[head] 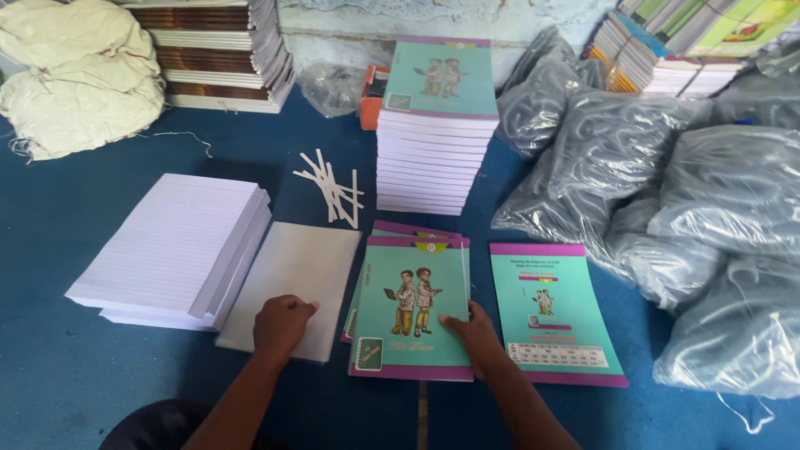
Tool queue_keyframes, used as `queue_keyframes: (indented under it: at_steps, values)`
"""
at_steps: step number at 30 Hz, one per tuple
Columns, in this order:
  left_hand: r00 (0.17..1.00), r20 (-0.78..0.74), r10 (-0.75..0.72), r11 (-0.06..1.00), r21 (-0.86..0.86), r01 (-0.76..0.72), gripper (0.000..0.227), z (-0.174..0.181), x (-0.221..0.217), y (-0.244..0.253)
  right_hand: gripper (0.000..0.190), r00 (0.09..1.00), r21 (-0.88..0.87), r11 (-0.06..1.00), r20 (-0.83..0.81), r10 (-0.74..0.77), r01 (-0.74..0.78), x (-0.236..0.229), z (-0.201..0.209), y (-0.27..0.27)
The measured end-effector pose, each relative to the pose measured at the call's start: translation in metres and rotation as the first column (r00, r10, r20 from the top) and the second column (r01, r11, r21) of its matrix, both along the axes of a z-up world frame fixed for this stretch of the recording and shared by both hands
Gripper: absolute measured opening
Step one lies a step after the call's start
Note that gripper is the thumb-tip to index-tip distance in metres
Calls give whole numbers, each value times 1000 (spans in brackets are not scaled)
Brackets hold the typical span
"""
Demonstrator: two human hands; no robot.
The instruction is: The person assembles notebooks by inserting loose lined pages into printed covers. They pick up a cover, place a stack of pages inside, fold the cover over, and place the completed notebook onto a growing stack. The process is repeated multiple times.
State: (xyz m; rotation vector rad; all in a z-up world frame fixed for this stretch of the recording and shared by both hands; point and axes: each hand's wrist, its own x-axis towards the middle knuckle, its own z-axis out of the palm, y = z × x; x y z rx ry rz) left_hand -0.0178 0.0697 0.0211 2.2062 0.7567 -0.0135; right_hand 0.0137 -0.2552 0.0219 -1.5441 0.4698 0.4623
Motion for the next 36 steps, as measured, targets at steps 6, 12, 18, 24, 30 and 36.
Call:
queue_keyframes:
  at_steps: [6, 12, 18, 24, 30, 36]
  values:
    - [1000, 23, 11, 997, -83, -9, 29, -7, 2, 4, 67, 997, 59, 998, 71, 11, -15, 0, -6, -2]
    - [999, 38, -20, 996, -91, 23, 31, -4, 3, 4, 70, 1000, -6, 1000, 9, -4, 4, -2, 1, 0]
    - [985, 139, -99, 947, 317, 51, 25, 26, -6, -10, 71, 1000, 8, 1000, -1, -12, 12, -3, 8, 2]
    - [891, 345, -295, 899, 416, 137, 15, 51, -1, -54, 69, 1000, 17, 1000, 8, -2, 2, -3, 6, 1]
    - [831, 299, -468, 851, 405, 334, 12, 35, -7, -140, 67, 995, 84, 996, 102, -5, -4, 0, -14, -5]
    - [805, 239, -543, 811, 399, 429, 17, 25, -12, -185, 64, 987, 133, 991, 159, -4, -17, 5, -34, -10]
